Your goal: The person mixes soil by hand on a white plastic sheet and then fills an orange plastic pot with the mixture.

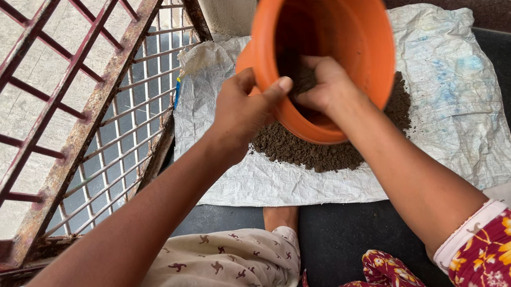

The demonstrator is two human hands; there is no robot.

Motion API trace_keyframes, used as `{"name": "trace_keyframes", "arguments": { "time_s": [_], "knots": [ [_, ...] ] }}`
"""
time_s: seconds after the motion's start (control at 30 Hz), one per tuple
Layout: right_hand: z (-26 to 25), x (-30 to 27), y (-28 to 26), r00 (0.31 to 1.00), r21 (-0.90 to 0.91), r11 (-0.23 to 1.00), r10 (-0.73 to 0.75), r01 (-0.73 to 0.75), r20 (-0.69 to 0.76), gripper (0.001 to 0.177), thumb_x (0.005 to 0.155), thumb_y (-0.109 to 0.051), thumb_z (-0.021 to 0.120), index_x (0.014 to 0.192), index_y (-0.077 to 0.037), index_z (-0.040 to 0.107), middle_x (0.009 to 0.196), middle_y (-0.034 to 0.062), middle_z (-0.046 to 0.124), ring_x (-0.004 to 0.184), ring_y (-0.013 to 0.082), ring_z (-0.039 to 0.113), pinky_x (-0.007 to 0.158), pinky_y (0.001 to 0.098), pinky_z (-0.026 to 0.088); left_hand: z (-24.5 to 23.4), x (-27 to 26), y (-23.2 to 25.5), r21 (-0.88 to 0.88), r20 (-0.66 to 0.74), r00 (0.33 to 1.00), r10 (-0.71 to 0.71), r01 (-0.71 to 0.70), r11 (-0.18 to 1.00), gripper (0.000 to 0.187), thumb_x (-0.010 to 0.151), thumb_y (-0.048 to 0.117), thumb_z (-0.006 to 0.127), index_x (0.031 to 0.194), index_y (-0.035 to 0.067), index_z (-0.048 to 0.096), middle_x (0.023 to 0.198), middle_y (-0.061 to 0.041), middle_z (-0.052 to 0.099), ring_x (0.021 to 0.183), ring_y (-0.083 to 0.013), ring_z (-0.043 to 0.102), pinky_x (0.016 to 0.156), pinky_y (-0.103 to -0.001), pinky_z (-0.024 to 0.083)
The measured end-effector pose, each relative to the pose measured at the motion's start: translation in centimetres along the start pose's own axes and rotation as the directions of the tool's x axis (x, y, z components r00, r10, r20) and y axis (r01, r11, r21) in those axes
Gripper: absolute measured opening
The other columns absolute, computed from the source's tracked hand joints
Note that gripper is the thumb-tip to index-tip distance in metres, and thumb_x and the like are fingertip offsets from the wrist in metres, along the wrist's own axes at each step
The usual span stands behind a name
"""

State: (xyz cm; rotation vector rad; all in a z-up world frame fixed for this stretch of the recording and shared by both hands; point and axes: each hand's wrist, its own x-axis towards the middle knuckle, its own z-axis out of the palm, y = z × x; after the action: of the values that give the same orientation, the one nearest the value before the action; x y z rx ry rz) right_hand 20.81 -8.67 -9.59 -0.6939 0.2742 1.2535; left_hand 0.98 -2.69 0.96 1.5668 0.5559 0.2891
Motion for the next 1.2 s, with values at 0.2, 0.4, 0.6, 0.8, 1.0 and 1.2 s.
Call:
{"name": "trace_keyframes", "arguments": {
  "time_s": [0.2,0.4,0.6,0.8,1.0,1.2],
  "knots": [
    [1.5,-3.7,-3.7,0.983,0.274,0.946,-0.146,0.170,-0.108,0.029,0.104,-0.008,0.043,0.126,0.006,0.057,0.122,0.0228,0.068,0.105,0.0353,0.073,0.096,0.0472,0.063,-1.3,0.8,-0.3,-0.260,-0.157,0.975,-0.155,0.111,0.959,0.040,0.092,0.027,0.068,0.116,-0.004,0.063,0.109,-0.016,0.072,0.098,-0.0259,0.076,0.090,-0.040,0.061],
    [2.0,-6.9,-8.0,0.963,0.337,0.903,-0.265,0.267,-0.055,0.035,0.105,-0.009,0.039,0.129,0.010,0.056,0.117,0.0299,0.066,0.104,0.0368,0.072,0.091,0.0466,0.065,-2.5,0.7,0.4,-0.200,-0.387,0.880,-0.275,0.211,0.957,0.037,0.090,0.024,0.069,0.114,-0.004,0.063,0.110,-0.017,0.071,0.100,-0.0297,0.074,0.092,-0.043,0.064],
    [-3.7,-5.8,-9.7,0.921,0.206,0.908,-0.319,0.364,-0.224,0.033,0.105,-0.013,0.041,0.128,0.002,0.060,0.121,0.0287,0.064,0.108,0.0347,0.071,0.089,0.0454,0.066,-4.2,1.2,-0.1,-0.276,-0.471,0.845,-0.253,0.131,0.952,0.031,0.091,0.023,0.068,0.112,0.000,0.063,0.107,-0.012,0.071,0.099,-0.0229,0.075,0.089,-0.037,0.061],
    [-10.6,-4.1,-8.3,0.795,0.055,0.957,-0.204,0.285,-0.571,0.026,0.102,-0.008,0.055,0.128,-0.004,0.059,0.129,0.0251,0.056,0.117,0.0331,0.064,0.097,0.0432,0.064,-4.9,1.3,-0.3,-0.283,-0.504,0.823,-0.262,0.129,0.950,0.028,0.091,0.021,0.070,0.109,0.001,0.063,0.105,-0.009,0.070,0.094,-0.0202,0.072,0.089,-0.037,0.065],
    [-13.3,-0.2,-7.2,0.895,0.024,0.985,-0.143,0.169,-0.422,0.024,0.101,0.001,0.052,0.118,0.008,0.066,0.127,0.0258,0.064,0.116,0.0308,0.072,0.093,0.0338,0.060,-4.4,1.4,-0.2,-0.251,-0.527,0.791,-0.311,0.205,0.946,0.027,0.091,0.021,0.070,0.108,0.001,0.063,0.107,-0.012,0.070,0.097,-0.0226,0.074,0.090,-0.038,0.060],
    [-9.5,-0.7,-7.8,0.899,-0.526,0.839,-0.331,0.141,-0.287,0.016,0.101,-0.004,0.055,0.112,-0.004,0.067,0.129,0.0182,0.063,0.104,0.0231,0.066,0.083,0.0299,0.064,-4.0,1.7,-0.3,-0.268,-0.494,0.820,-0.289,0.172,0.948,0.024,0.091,0.019,0.069,0.108,0.002,0.064,0.109,-0.012,0.071,0.101,-0.0230,0.073,0.091,-0.042,0.060]
  ]
}}
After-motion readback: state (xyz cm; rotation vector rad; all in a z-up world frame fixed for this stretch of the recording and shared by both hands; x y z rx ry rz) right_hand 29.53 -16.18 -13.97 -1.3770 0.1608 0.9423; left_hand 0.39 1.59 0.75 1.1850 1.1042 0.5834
